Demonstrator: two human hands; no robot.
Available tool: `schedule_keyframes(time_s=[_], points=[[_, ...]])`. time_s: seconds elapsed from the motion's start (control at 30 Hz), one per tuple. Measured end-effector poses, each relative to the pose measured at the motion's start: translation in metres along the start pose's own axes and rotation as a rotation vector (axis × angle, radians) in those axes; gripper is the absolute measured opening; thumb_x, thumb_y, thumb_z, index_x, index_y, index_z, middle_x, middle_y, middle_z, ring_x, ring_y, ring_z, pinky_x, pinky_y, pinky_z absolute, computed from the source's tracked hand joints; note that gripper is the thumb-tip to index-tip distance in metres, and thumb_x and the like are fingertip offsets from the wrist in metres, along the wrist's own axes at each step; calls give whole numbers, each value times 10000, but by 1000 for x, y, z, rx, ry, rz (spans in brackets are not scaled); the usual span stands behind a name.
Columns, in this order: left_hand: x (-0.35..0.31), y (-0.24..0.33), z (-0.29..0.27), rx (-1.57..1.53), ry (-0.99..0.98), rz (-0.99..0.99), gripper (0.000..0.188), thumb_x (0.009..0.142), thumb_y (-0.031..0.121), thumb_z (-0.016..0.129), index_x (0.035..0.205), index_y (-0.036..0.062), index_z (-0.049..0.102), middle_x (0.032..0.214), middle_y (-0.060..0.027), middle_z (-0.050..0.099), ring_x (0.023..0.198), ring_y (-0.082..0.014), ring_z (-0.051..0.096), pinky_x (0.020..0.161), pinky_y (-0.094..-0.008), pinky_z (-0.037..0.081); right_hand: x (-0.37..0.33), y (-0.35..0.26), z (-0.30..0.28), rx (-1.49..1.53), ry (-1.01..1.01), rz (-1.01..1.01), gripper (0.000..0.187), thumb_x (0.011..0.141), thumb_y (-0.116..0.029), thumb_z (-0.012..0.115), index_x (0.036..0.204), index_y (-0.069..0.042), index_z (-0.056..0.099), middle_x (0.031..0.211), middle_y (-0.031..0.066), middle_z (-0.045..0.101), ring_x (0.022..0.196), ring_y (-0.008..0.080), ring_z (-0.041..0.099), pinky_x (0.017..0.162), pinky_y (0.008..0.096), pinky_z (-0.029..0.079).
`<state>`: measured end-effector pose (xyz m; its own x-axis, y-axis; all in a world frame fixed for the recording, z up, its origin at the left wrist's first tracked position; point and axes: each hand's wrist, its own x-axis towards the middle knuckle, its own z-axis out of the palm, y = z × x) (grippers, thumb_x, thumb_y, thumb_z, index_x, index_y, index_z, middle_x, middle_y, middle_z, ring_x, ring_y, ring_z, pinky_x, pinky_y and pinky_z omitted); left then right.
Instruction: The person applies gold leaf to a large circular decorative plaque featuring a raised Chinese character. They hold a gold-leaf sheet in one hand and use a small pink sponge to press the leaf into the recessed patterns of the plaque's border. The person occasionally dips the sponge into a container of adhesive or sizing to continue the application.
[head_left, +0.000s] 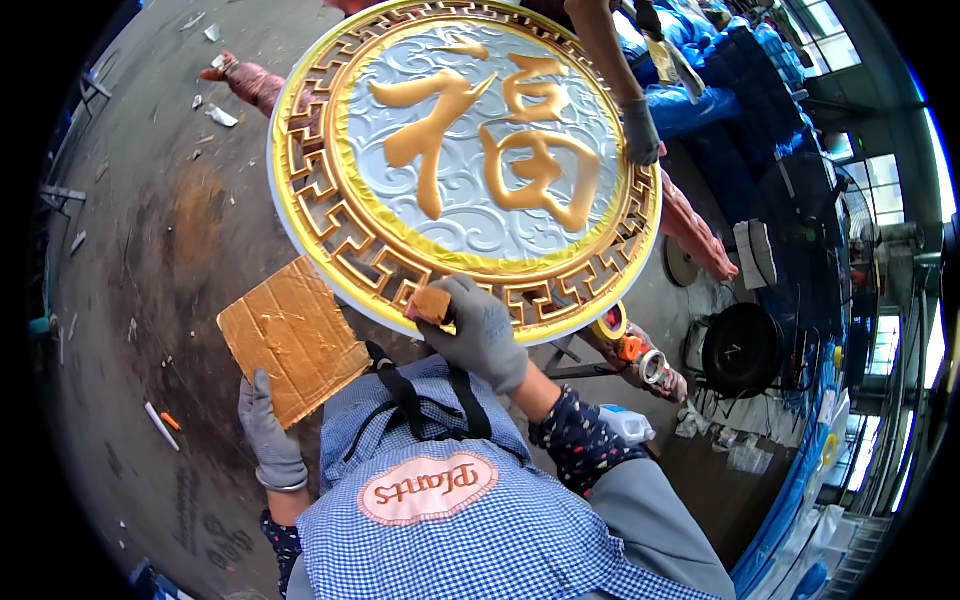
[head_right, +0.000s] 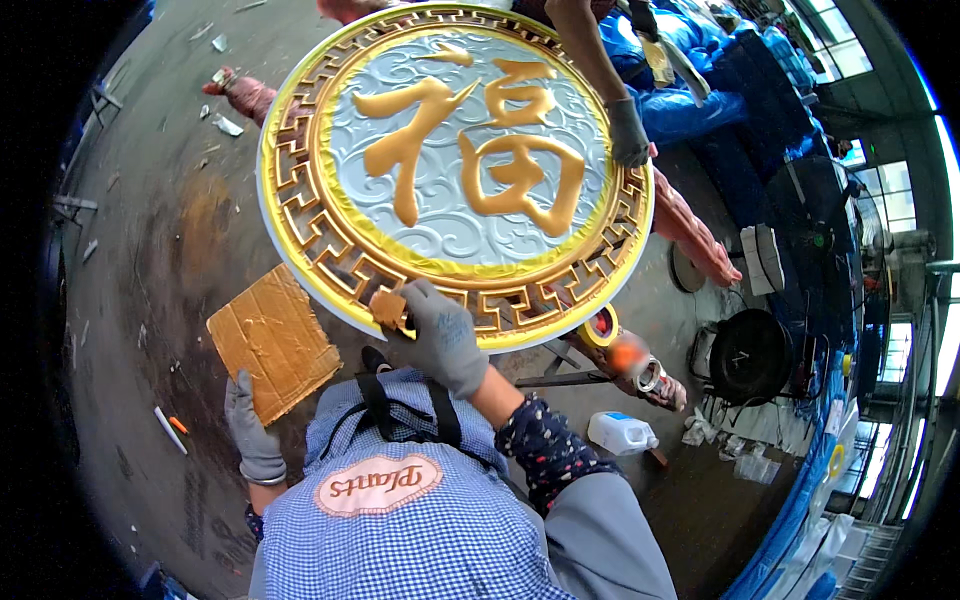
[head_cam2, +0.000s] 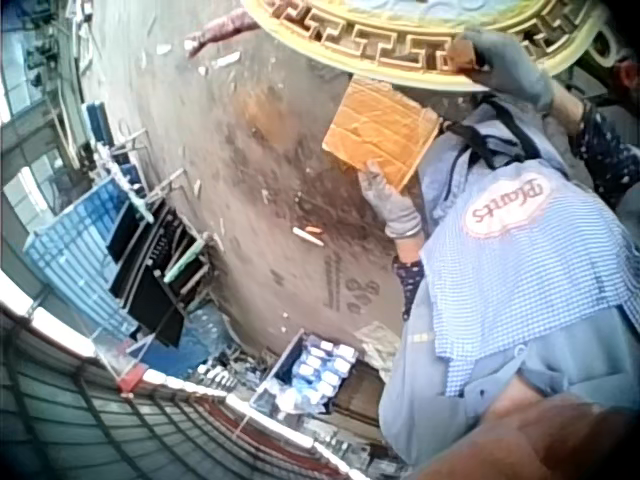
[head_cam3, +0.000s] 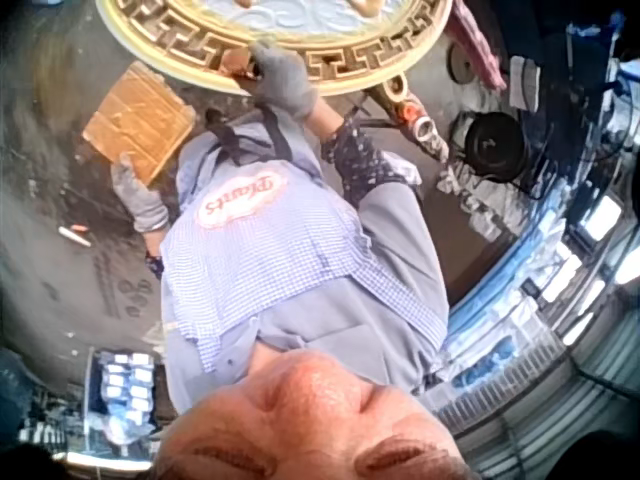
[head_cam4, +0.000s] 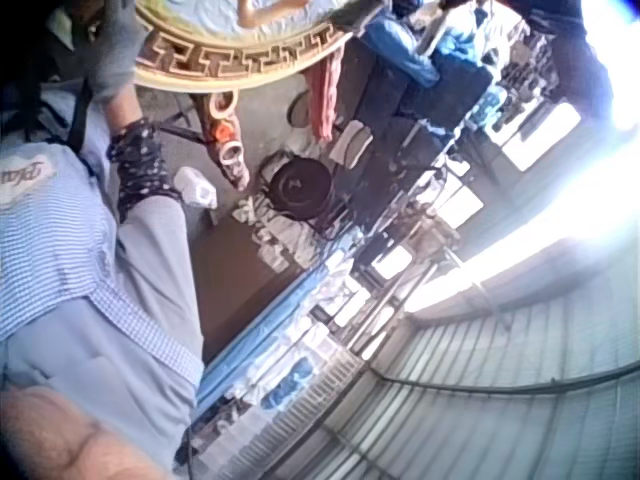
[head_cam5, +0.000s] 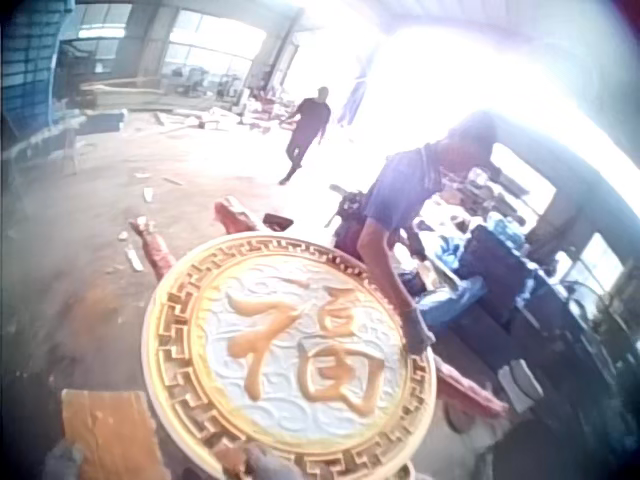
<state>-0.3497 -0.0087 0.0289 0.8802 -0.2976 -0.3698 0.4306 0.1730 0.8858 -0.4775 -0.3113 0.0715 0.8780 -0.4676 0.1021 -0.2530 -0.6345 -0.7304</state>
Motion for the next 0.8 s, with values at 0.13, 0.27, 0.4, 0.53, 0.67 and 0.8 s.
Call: schedule_keyframes(time_s=[0.13,0.27,0.4,0.53,0.67,0.8], points=[[-6,12,59,-17,-72,-70,418,1104,266,602,1412,-16,581,1256,-99,715,1040,-186,740,854,-322,624,-21,2,-19,205,71,15,418,803,-171,883,1161,-54,701,1079,146,700,945,374,722,811,418,582],[-11,1,83,-37,-139,-84,407,1102,231,596,1437,1,563,1308,-139,705,1086,-278,756,866,-397,669,-25,4,-50,319,102,3,416,817,-152,883,1181,-46,712,1089,140,719,971,322,738,833,389,582],[-15,-10,107,-28,-184,-92,423,1109,238,592,1446,-15,553,1320,-136,700,1109,-246,745,874,-380,659,-24,10,-70,409,87,65,419,817,-134,873,1192,-44,709,1059,130,723,921,287,752,792,367,587],[-27,-7,136,23,-203,-60,465,1107,297,611,1439,-24,561,1320,-128,701,1112,-209,732,891,-342,641,-14,12,-89,317,45,-11,391,832,-153,862,1177,-54,705,1041,134,709,868,303,748,748,372,590],[-38,-3,157,30,-222,-88,467,1105,295,617,1436,-29,564,1319,-128,702,1116,-206,730,900,-332,635,-13,15,-90,249,-1,-38,388,838,-179,863,1170,-60,701,1043,141,704,873,342,735,743,385,592],[-45,-12,160,64,-204,-78,462,1107,290,613,1435,-30,564,1317,-131,702,1126,-206,726,917,-335,628,-13,27,-97,277,24,-87,397,854,-181,851,1195,-47,700,1055,151,705,891,339,739,753,395,593]])
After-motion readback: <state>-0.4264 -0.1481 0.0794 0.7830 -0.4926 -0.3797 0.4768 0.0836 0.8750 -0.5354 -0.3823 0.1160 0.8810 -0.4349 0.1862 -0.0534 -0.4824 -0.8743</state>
